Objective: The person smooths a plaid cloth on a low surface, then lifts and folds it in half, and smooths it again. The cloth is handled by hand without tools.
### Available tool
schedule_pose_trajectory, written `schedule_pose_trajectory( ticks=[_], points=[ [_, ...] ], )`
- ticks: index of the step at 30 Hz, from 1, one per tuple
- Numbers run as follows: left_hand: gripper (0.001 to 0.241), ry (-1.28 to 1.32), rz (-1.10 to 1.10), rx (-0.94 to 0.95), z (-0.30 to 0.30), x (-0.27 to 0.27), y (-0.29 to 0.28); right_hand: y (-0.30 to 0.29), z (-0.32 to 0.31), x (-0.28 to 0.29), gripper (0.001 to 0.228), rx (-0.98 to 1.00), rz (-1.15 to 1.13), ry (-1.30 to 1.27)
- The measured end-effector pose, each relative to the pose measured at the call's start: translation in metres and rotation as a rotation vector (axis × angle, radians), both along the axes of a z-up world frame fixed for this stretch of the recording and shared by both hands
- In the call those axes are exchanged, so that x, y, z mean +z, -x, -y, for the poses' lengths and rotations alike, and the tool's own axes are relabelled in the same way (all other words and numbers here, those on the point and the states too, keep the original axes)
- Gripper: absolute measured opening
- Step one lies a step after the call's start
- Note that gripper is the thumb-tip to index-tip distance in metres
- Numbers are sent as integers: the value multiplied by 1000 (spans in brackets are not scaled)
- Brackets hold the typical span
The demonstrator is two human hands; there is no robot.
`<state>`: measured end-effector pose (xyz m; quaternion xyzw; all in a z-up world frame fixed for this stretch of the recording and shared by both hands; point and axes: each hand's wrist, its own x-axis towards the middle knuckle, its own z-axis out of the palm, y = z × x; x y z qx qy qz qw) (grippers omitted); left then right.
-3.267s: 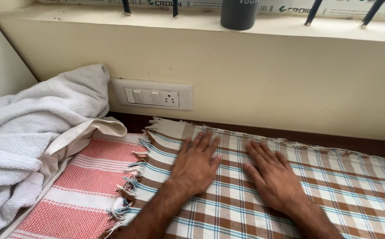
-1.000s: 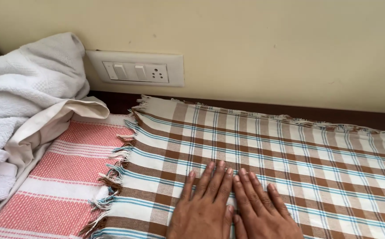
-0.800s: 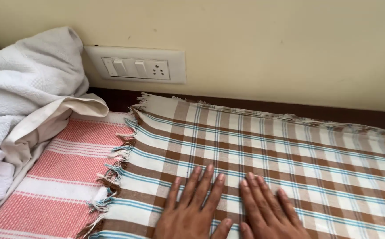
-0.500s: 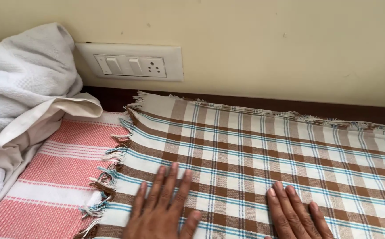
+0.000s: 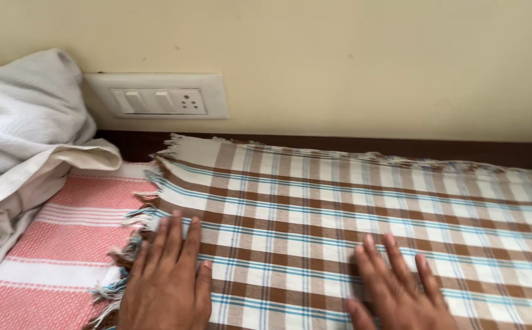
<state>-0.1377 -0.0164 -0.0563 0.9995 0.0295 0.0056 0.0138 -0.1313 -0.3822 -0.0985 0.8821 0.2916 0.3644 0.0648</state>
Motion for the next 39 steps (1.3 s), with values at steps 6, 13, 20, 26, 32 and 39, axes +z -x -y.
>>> schedule_pose_trajectory(
  ticks=[6,13,20,26,32,39],
  points=[
    [70,-187,630,-532,78,-20,-13,-7,14,15,74,-237,-488,-76],
    [75,170,-203,-376,107,40,-33,-4,11,57,81,-410,-817,-100],
    [77,77,-192,-186,81,30,-42,-11,20,70,84,-564,-961,-127],
    [78,33,-279,-48,106,64,-50,-17,41,55,79,-611,-917,-207],
    [64,279,-207,-413,186,71,-84,-41,29,67,72,-546,-858,-253],
    [59,337,188,-734,206,3,-135,-105,36,64,68,-260,-768,-181]
  ],
)
